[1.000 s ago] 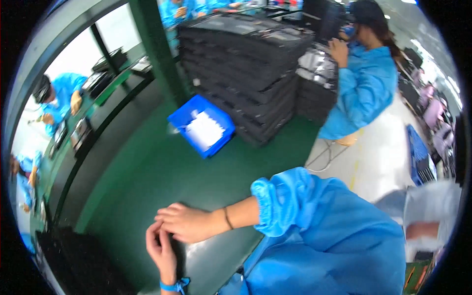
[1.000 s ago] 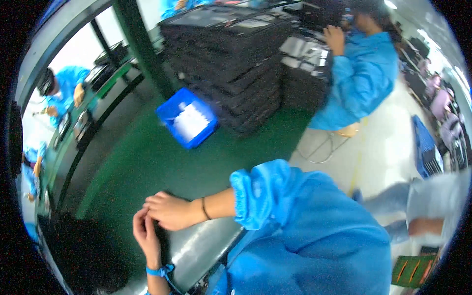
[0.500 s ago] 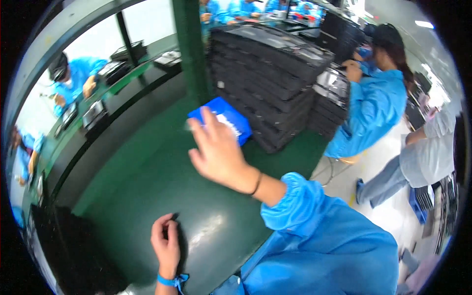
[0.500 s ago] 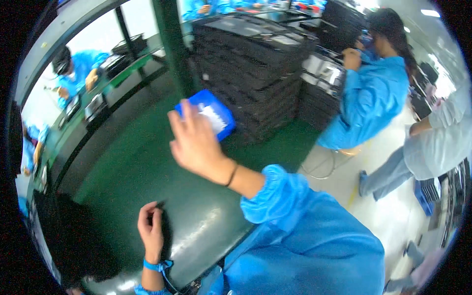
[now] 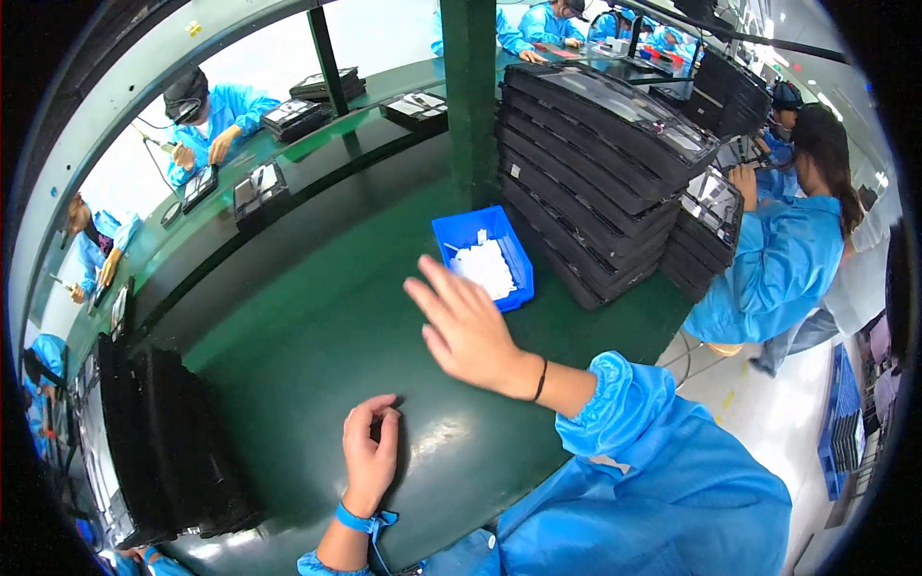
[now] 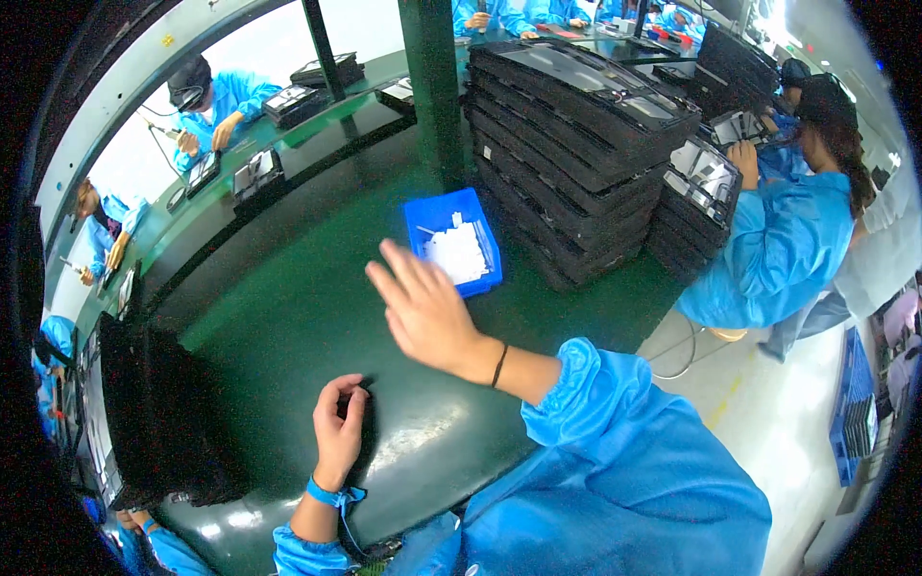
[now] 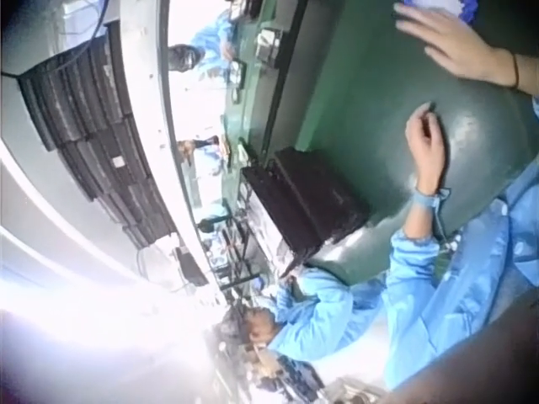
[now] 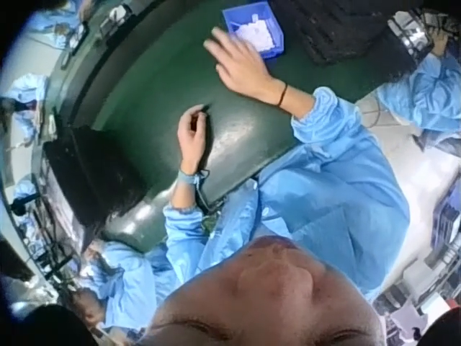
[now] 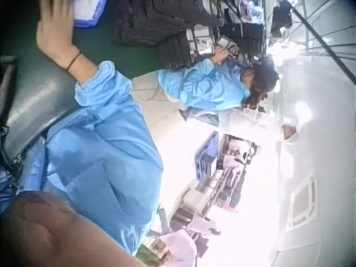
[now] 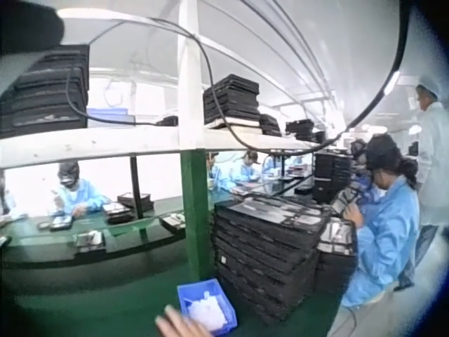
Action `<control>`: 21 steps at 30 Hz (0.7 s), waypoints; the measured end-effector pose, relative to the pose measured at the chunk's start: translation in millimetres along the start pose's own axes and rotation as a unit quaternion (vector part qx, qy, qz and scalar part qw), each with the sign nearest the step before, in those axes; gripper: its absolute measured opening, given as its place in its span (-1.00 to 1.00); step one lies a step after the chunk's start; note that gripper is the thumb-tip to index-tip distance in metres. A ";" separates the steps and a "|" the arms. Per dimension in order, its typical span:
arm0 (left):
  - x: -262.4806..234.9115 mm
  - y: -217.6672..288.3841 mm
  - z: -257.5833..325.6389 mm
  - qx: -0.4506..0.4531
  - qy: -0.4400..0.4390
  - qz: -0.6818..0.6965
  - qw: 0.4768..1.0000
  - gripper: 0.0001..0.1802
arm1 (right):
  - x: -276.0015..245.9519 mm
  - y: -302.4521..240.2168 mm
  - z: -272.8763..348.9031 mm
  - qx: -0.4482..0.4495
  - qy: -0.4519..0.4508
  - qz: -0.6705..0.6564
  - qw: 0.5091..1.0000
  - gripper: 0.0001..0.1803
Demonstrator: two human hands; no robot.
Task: The person assembles tablet computers by installing internal components, a battery, and ribbon cables into a tablet chassis, then securing them with tape and connectors. The person uses tweezers and a pick tool for precise placement and connection of the components.
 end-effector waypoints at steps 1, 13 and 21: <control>0.7 0.7 -0.5 0.001 -0.001 0.001 1.000 -0.81 | 5.8 -11.8 3.5 -0.052 -0.031 -0.052 0.997 -0.36; -10.9 9.0 -0.6 0.055 -0.016 -0.074 0.996 -0.86 | 32.9 23.2 1.2 0.115 -0.085 -0.087 0.986 -0.05; -15.3 4.2 2.8 0.055 -0.017 -0.068 0.996 -0.87 | 47.0 -48.1 16.4 -0.054 -0.088 -0.097 0.990 -0.10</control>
Point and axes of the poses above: each hand's wrist, its own z-axis away from the middle knuckle, its own x-axis out of the palm, y = z × x, the point moved 3 cm from there along -z, towards the middle knuckle, and after that the axes turned 11 degrees about -y, right-handed, at the moved point
